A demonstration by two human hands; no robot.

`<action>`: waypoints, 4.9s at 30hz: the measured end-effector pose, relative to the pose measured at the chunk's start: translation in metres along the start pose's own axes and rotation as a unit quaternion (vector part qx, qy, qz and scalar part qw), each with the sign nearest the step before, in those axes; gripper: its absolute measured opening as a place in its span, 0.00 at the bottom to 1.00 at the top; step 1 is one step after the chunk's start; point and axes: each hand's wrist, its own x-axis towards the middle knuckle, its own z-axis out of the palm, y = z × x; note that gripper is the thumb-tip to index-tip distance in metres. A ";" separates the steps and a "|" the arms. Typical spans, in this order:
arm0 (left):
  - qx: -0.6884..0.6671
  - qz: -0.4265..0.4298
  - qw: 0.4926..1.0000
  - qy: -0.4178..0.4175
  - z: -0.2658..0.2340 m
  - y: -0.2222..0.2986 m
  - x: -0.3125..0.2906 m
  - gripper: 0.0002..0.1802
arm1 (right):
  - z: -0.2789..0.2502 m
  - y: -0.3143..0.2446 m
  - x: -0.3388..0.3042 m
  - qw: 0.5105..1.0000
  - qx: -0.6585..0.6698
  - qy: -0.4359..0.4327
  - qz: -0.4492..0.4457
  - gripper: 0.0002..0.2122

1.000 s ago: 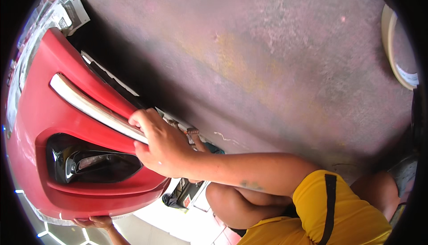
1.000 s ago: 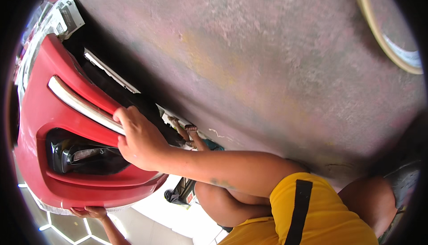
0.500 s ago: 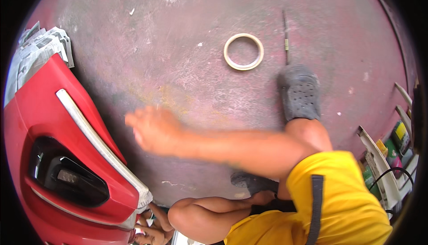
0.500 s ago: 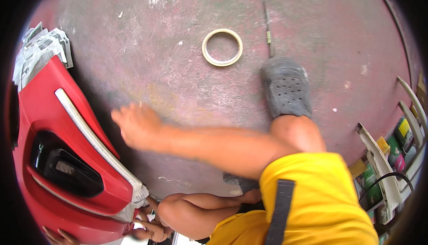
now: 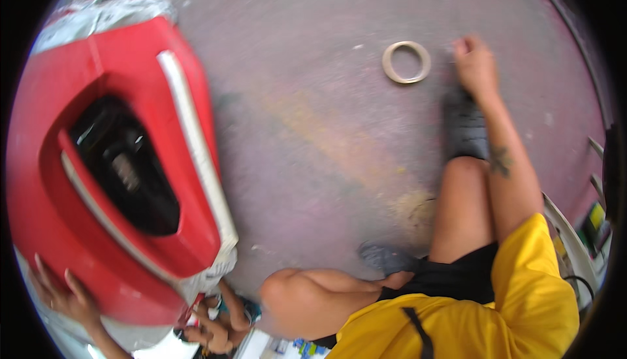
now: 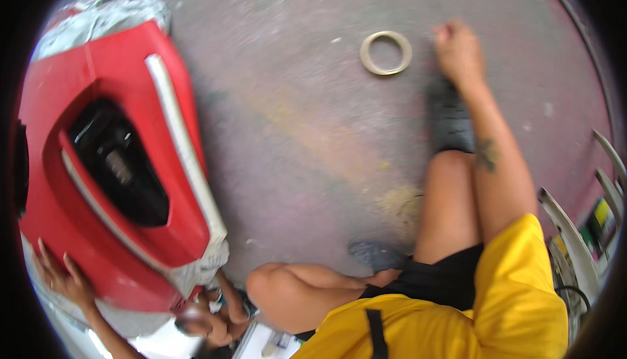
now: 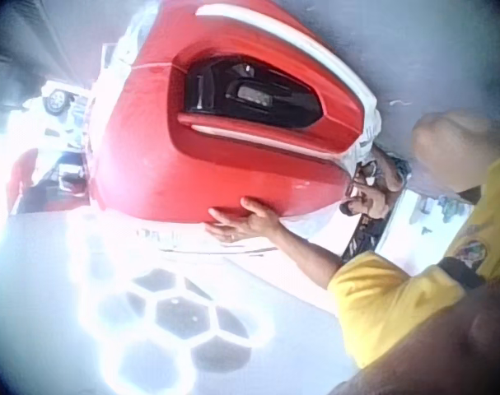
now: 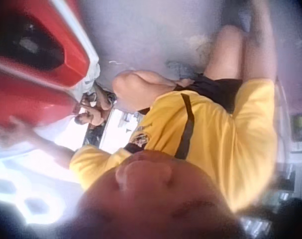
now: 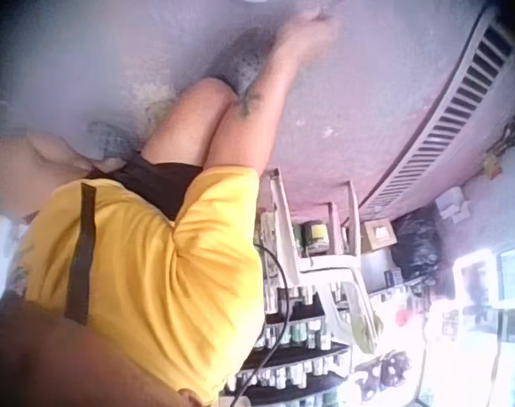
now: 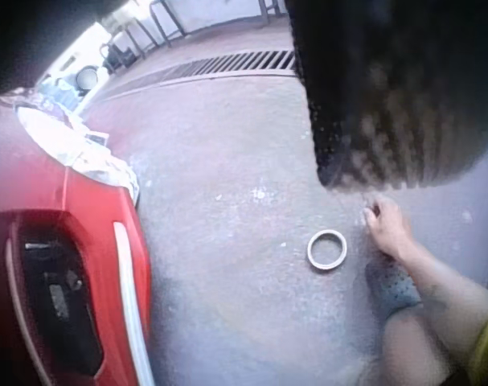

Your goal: The person applies masking tape to the edges of a red car bumper to protect the paint. They tear off pieces of tape from a roll and carefully press them along the contours of the bumper, smoothing them down with their fingers.

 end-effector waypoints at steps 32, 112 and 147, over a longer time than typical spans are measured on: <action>-0.019 -0.060 0.990 -0.124 -0.025 0.004 -0.018 0.45 | 0.151 -0.327 -0.332 0.594 0.679 -0.426 0.070 0.08; -0.038 -0.057 0.990 -0.126 -0.021 0.027 -0.010 0.45 | 0.154 -0.305 -0.332 0.606 0.668 -0.431 0.030 0.10; -0.004 -0.064 0.990 -0.123 -0.025 0.012 -0.014 0.47 | 0.162 -0.318 -0.251 0.591 0.660 -0.462 -0.036 0.11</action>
